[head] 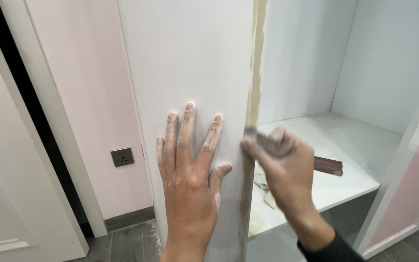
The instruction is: Sanding the edge of a white cabinet to remove excess filler and smooth the surface.
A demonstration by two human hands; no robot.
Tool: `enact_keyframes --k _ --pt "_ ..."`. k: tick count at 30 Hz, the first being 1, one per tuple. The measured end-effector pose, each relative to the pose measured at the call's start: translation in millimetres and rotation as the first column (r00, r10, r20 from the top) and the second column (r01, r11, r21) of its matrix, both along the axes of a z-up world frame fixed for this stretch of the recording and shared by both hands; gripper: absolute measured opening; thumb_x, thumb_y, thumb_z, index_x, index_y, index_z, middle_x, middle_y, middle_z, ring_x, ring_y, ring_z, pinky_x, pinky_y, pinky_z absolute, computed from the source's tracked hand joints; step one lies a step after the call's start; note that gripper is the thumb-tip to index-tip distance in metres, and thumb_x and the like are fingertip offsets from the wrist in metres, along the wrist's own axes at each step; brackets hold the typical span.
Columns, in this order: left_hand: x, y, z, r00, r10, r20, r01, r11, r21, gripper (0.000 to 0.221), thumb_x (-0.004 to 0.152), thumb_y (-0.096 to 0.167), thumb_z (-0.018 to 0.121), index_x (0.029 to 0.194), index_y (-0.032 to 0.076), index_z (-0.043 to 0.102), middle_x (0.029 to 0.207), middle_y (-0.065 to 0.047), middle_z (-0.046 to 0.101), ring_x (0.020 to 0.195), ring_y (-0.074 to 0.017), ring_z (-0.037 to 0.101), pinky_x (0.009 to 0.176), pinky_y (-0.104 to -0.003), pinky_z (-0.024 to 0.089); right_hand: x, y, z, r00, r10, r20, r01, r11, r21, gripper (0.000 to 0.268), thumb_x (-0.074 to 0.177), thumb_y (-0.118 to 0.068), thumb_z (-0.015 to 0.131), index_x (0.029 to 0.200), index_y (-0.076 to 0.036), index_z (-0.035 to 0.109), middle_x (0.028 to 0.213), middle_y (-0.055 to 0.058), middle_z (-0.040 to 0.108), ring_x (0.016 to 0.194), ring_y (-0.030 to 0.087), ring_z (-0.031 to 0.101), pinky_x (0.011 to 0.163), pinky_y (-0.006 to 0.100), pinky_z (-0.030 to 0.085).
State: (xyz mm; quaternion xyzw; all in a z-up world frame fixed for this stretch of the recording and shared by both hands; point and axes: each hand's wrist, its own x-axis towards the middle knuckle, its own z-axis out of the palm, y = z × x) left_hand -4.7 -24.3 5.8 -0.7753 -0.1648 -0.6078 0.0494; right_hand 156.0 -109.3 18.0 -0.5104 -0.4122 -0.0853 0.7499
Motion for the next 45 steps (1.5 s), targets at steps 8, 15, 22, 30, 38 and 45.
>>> enact_keyframes --k 8,15,22,30,38,45 --pt "2.1 -0.5 -0.6 1.0 -0.007 0.004 0.007 1.0 0.001 0.098 0.093 0.015 0.097 0.179 0.029 0.053 0.195 -0.011 0.034 0.184 -0.0405 0.024 0.144 -0.074 0.029 -7.2 6.8 32.2 0.994 0.1 -0.053 -0.092 0.988 0.127 0.059 0.095 -0.008 0.101 0.078 -0.021 0.046 0.077 -0.008 0.054 0.074 0.005 0.053 0.071 0.023 0.052" --pt "0.8 -1.3 0.2 1.0 -0.003 -0.005 0.003 1.0 -0.008 0.097 0.096 0.015 0.096 0.181 0.029 0.051 0.196 -0.01 0.032 0.185 -0.04 0.024 0.145 -0.073 0.029 10.6 5.1 -64.1 0.973 0.089 -0.214 -0.093 0.996 -0.008 0.054 0.094 -0.001 0.099 0.076 -0.017 0.051 0.087 -0.002 0.057 0.08 0.01 0.051 0.075 0.027 0.042" --pt "2.7 1.1 1.0 1.0 0.003 0.003 -0.003 1.0 0.004 0.091 0.098 0.019 0.095 0.179 0.03 0.054 0.196 -0.01 0.035 0.184 -0.0411 0.027 0.144 -0.075 0.032 -4.7 10.4 39.8 0.989 0.147 -0.019 -0.14 0.965 0.224 0.054 0.095 -0.004 0.099 0.083 -0.023 0.051 0.087 -0.011 0.055 0.082 0.005 0.058 0.083 0.023 0.063" --pt "4.4 2.1 -2.5 1.0 -0.02 0.0 0.019 1.0 -0.011 0.096 0.098 0.014 0.094 0.181 0.03 0.05 0.197 -0.01 0.032 0.186 -0.0409 0.023 0.147 -0.075 0.026 6.2 3.3 -36.1 0.995 0.058 -0.08 -0.053 0.997 0.064 0.054 0.091 -0.006 0.099 0.069 -0.018 0.051 0.089 -0.001 0.059 0.075 0.011 0.068 0.077 0.033 0.082" --pt "4.7 0.1 -1.4 0.999 -0.033 -0.003 0.033 0.999 -0.027 0.095 0.096 0.014 0.096 0.18 0.027 0.052 0.196 -0.012 0.033 0.185 -0.042 0.022 0.147 -0.076 0.025 9.5 11.9 -47.2 0.998 -0.025 0.059 0.018 0.993 0.119 0.061 0.096 -0.012 0.098 0.078 -0.021 0.041 0.086 -0.006 0.054 0.077 0.005 0.05 0.07 0.023 0.053" --pt "4.3 3.9 -1.6 1.0 -0.029 0.007 0.029 0.999 -0.013 0.091 0.097 0.016 0.094 0.179 0.028 0.054 0.195 -0.012 0.035 0.185 -0.0422 0.024 0.146 -0.075 0.026 -2.5 33.7 20.2 0.99 -0.068 0.125 0.029 0.956 0.29 0.056 0.102 -0.005 0.096 0.082 -0.02 0.046 0.085 -0.008 0.055 0.078 0.004 0.053 0.073 0.019 0.055"
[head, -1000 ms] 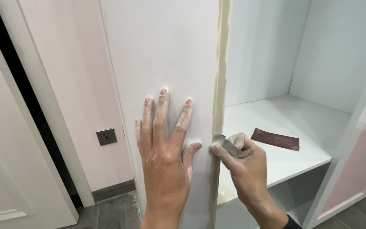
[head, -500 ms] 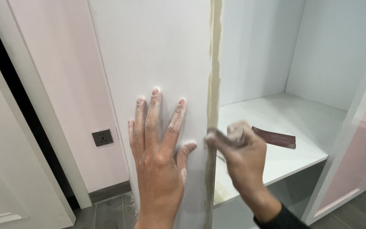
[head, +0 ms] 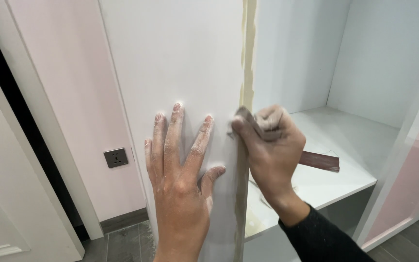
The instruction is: Sanding the edge of a white cabinet to remove excess filler and smooth the surface.
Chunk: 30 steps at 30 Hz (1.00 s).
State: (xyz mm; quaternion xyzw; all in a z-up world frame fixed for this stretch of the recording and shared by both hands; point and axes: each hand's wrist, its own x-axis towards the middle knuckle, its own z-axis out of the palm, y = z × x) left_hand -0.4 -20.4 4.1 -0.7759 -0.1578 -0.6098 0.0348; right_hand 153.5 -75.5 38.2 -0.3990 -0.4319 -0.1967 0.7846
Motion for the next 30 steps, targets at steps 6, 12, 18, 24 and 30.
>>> enact_keyframes --k 6,12,18,24,30 --pt "-2.6 0.8 -1.4 1.0 -0.011 -0.009 0.011 1.0 -0.008 0.088 0.102 0.018 0.091 0.18 0.028 0.052 0.197 -0.012 0.032 0.186 -0.0406 0.022 0.148 -0.072 0.024 5.8 -5.5 -96.4 0.983 -0.17 0.074 0.179 0.972 -0.153 0.054 0.105 -0.022 0.09 0.081 -0.02 0.042 0.087 -0.008 0.055 0.073 0.003 0.05 0.064 0.022 0.04" --pt "0.2 2.5 -2.9 1.0 -0.01 0.002 0.01 1.0 -0.011 0.089 0.099 0.018 0.094 0.178 0.028 0.055 0.196 -0.011 0.034 0.185 -0.0418 0.024 0.147 -0.075 0.025 24.3 1.6 17.1 0.957 -0.156 0.244 0.148 0.988 0.052 0.053 0.107 -0.007 0.096 0.087 -0.015 0.048 0.09 -0.001 0.06 0.079 0.009 0.061 0.07 0.024 0.06" --pt "-0.3 4.2 -2.7 1.0 -0.019 -0.002 0.019 1.0 -0.013 0.089 0.101 0.019 0.091 0.18 0.028 0.052 0.197 -0.011 0.033 0.186 -0.0411 0.023 0.148 -0.074 0.024 34.6 -20.1 -57.5 0.844 -0.143 0.517 0.208 0.976 -0.069 0.059 0.093 0.012 0.092 0.085 -0.009 0.038 0.087 0.008 0.054 0.076 0.018 0.057 0.069 0.031 0.069" --pt "0.1 3.4 -2.4 1.0 -0.002 0.005 0.002 1.0 0.0 0.09 0.097 0.018 0.095 0.178 0.029 0.056 0.195 -0.011 0.035 0.185 -0.0419 0.026 0.146 -0.076 0.028 51.5 -12.5 28.5 0.748 -0.292 0.596 0.293 0.951 0.098 0.058 0.103 -0.002 0.102 0.089 -0.01 0.046 0.09 0.007 0.06 0.081 0.017 0.058 0.066 0.031 0.049" --pt "0.8 6.0 -4.0 1.0 -0.005 -0.003 0.005 1.0 0.001 0.088 0.102 0.023 0.092 0.18 0.029 0.052 0.197 -0.011 0.032 0.186 -0.0411 0.024 0.147 -0.074 0.026 48.7 -24.0 -47.8 0.637 -0.177 0.75 0.247 0.969 0.019 0.05 0.097 0.0 0.094 0.087 -0.007 0.045 0.085 0.009 0.06 0.072 0.021 0.06 0.06 0.034 0.049"
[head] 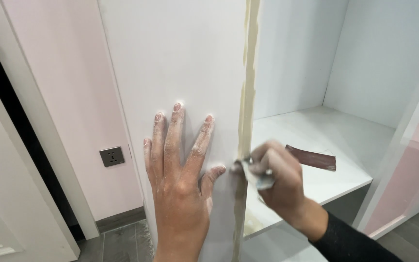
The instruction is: Sanding the edge of a white cabinet to remove excess filler and smooth the surface.
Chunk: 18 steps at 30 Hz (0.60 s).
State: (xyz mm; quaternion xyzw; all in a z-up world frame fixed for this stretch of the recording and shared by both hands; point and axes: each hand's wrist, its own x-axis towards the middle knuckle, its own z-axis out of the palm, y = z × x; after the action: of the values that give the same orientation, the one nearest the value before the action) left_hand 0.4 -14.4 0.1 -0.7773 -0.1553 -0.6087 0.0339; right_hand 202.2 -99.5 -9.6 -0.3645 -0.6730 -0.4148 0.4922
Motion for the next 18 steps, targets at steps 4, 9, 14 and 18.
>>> enact_keyframes --k 4,9,14,18 --pt "-2.0 -2.6 1.0 1.0 0.005 -0.008 -0.005 1.0 0.003 0.092 0.099 0.021 0.093 0.181 0.029 0.052 0.197 -0.011 0.032 0.186 -0.0412 0.024 0.147 -0.075 0.026 20.7 5.7 39.0 0.989 -0.083 0.12 0.078 0.996 0.047 0.053 0.092 -0.027 0.101 0.082 -0.008 0.053 0.081 0.007 0.062 0.068 0.018 0.052 0.055 0.034 0.038" --pt "-2.0 -4.4 3.7 1.0 -0.01 0.015 0.01 1.0 -0.01 0.089 0.097 0.021 0.094 0.177 0.03 0.056 0.195 -0.011 0.035 0.184 -0.0416 0.027 0.147 -0.072 0.025 -0.5 1.0 74.8 0.999 0.021 0.037 -0.022 0.999 0.041 0.057 0.098 0.012 0.096 0.086 -0.005 0.043 0.085 0.013 0.061 0.076 0.021 0.063 0.064 0.032 0.058" --pt "-2.2 -3.8 2.6 1.0 0.009 0.004 -0.009 1.0 0.011 0.094 0.096 0.02 0.096 0.179 0.03 0.054 0.196 -0.011 0.035 0.184 -0.0407 0.026 0.146 -0.073 0.027 13.5 -3.3 31.2 0.999 -0.036 -0.014 0.035 0.999 -0.042 0.049 0.102 -0.009 0.091 0.084 -0.01 0.046 0.084 0.005 0.059 0.071 0.019 0.055 0.064 0.032 0.042" --pt "-3.0 -3.8 4.4 1.0 0.019 0.007 -0.019 1.0 0.016 0.092 0.096 0.018 0.095 0.178 0.029 0.055 0.195 -0.013 0.036 0.184 -0.0419 0.026 0.146 -0.073 0.027 10.2 8.7 129.1 0.991 0.032 -0.128 -0.025 0.998 0.055 0.069 0.103 0.002 0.107 0.088 -0.011 0.041 0.087 0.004 0.056 0.082 0.017 0.053 0.072 0.031 0.043"
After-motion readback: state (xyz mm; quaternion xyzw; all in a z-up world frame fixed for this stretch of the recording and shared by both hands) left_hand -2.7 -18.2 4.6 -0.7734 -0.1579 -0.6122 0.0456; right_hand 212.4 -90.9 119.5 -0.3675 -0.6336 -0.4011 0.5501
